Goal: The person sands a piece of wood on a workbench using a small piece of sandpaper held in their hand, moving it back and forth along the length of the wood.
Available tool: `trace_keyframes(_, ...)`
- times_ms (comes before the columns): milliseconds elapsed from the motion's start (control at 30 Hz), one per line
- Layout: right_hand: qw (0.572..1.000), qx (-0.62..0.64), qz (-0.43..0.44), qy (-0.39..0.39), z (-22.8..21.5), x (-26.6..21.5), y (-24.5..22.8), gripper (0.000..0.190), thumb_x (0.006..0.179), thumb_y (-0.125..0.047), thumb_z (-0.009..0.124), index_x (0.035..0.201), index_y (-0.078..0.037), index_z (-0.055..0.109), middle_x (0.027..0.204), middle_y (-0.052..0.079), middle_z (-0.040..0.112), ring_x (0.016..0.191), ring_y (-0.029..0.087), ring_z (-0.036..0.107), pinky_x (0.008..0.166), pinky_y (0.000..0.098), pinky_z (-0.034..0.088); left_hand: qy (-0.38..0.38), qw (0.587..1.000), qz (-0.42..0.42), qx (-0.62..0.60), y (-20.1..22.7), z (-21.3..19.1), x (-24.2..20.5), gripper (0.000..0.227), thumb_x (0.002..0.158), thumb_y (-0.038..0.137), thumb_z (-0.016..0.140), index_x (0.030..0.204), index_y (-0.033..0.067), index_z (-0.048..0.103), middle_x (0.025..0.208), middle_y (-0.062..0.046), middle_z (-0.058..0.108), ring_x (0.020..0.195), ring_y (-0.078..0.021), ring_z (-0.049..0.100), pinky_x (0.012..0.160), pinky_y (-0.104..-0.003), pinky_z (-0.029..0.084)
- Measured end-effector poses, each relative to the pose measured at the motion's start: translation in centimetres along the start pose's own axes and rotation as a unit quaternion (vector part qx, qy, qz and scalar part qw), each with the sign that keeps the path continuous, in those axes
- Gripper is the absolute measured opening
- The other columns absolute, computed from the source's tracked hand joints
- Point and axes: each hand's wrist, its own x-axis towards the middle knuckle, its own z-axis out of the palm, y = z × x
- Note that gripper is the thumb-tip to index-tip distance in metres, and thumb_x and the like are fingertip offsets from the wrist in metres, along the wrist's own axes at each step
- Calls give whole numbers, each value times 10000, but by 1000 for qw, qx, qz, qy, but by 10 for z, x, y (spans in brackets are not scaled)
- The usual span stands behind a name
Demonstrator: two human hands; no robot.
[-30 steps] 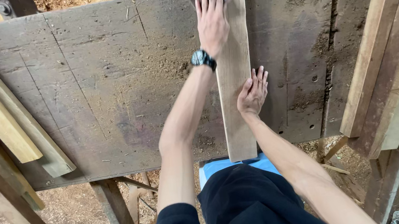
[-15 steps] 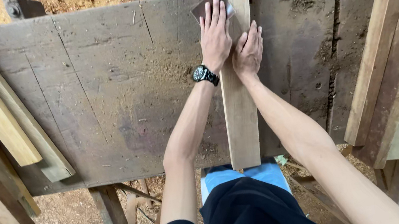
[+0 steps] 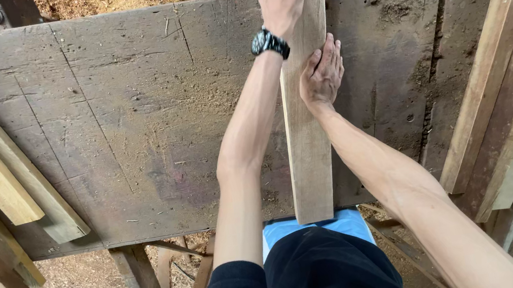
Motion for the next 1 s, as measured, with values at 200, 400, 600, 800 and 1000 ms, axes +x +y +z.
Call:
trace_keyframes(200,1000,10,14,14,-2,-4,-4,568,1124,-391,262,1593,-82,345,1625,155,408,1544,328,325,1259,469,259,12,998,59,24,-11,-1,-74,529,1126,226,394,1635,133,288,1720,-20,168,1615,-238,136,1344,-507,161)
trace_keyframes(400,1000,16,2,3,-5,-3,-6,551,1109,-336,272,1571,-46,347,1619,163,406,1529,349,319,1241,490,237,65,996,48,30,-3,-9,4,465,1113,257,403,1558,122,405,1631,-76,409,1549,-284,359,1295,-470,308)
trace_keyframes(600,1000,9,-5,16,-7,-3,-9,541,1106,-307,312,1571,-35,359,1616,164,412,1532,347,329,1241,492,254,-106,986,-60,-112,-36,-9,33,384,1179,315,344,1437,150,576,1360,-42,739,1079,-195,779,940,-305,641)
trace_keyframes(800,999,16,-23,39,-5,-5,-9,530,1099,-288,348,1560,-26,375,1602,179,440,1523,369,352,1227,507,289,160,972,164,-56,-61,-7,-24,388,1232,314,335,1603,199,325,1566,-113,470,1253,-353,668,990,-381,608)
trace_keyframes(1000,999,14,-23,44,-4,-6,-6,524,1090,-281,366,1546,-24,394,1585,188,452,1503,381,379,1224,517,292,-117,943,-79,-301,-63,-13,66,516,1199,407,381,1154,0,695,838,-138,657,661,-146,482,651,-361,445)
